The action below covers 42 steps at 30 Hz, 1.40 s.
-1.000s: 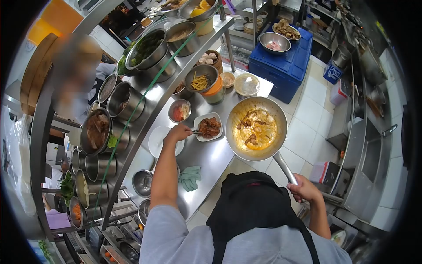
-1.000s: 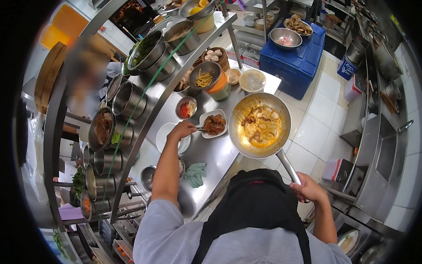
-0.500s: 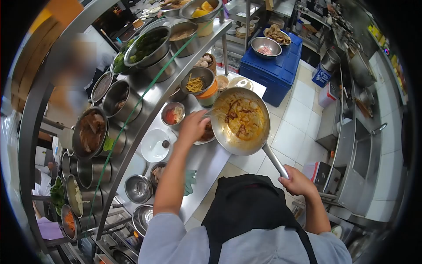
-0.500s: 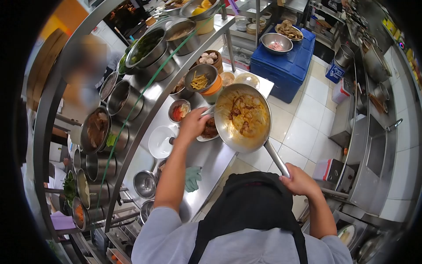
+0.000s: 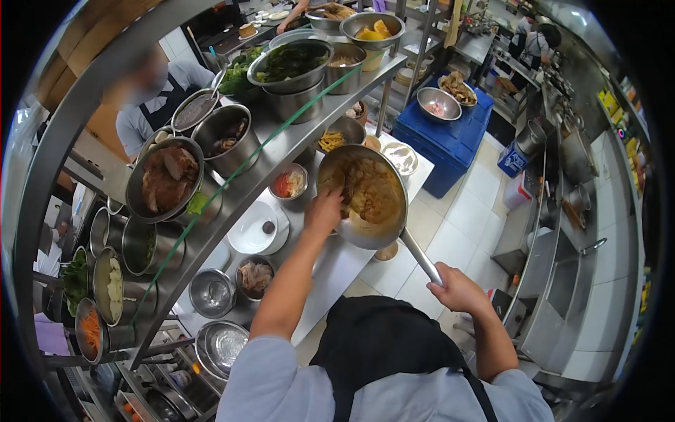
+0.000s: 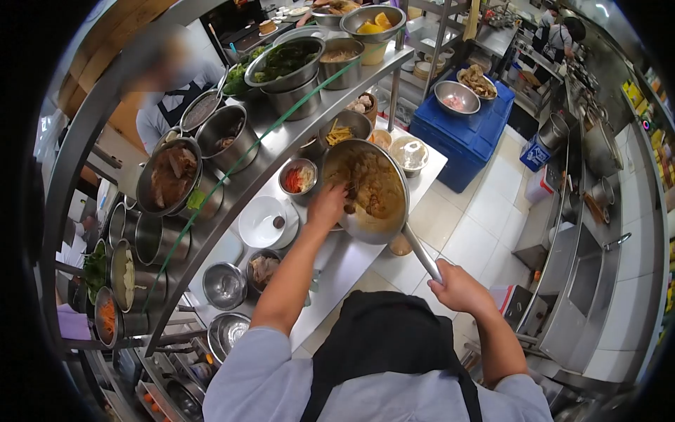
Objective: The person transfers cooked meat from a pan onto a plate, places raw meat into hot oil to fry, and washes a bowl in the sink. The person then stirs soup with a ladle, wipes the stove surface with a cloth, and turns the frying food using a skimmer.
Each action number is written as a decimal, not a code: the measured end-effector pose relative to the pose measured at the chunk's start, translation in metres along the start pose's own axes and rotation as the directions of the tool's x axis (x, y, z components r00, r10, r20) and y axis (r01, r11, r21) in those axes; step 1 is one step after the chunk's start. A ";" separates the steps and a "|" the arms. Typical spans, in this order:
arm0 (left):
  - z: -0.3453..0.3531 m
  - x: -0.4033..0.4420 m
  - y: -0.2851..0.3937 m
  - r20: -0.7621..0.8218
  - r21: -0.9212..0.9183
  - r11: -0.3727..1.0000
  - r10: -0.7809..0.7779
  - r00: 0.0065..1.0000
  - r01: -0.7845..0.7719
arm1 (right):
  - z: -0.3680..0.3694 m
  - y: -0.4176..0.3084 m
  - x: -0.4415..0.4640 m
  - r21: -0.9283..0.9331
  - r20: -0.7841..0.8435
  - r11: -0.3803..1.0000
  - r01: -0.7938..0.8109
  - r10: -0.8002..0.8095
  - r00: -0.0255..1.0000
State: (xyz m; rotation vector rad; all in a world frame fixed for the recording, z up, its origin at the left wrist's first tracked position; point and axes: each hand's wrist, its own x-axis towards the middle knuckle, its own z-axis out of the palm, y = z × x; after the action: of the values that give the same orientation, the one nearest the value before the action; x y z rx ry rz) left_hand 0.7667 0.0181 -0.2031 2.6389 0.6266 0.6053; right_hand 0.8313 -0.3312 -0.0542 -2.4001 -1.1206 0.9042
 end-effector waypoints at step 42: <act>0.009 -0.032 -0.008 0.017 0.048 0.946 -0.322 0.947 0.321 | 0.027 -0.022 0.025 -0.160 -0.160 0.986 0.054 -0.080 0.984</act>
State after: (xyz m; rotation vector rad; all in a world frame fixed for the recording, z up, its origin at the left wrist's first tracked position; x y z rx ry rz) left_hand 0.7428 0.0074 -0.2247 2.5001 1.0473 0.4640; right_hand 0.8124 -0.2968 -0.0723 -2.4900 -1.2397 0.6017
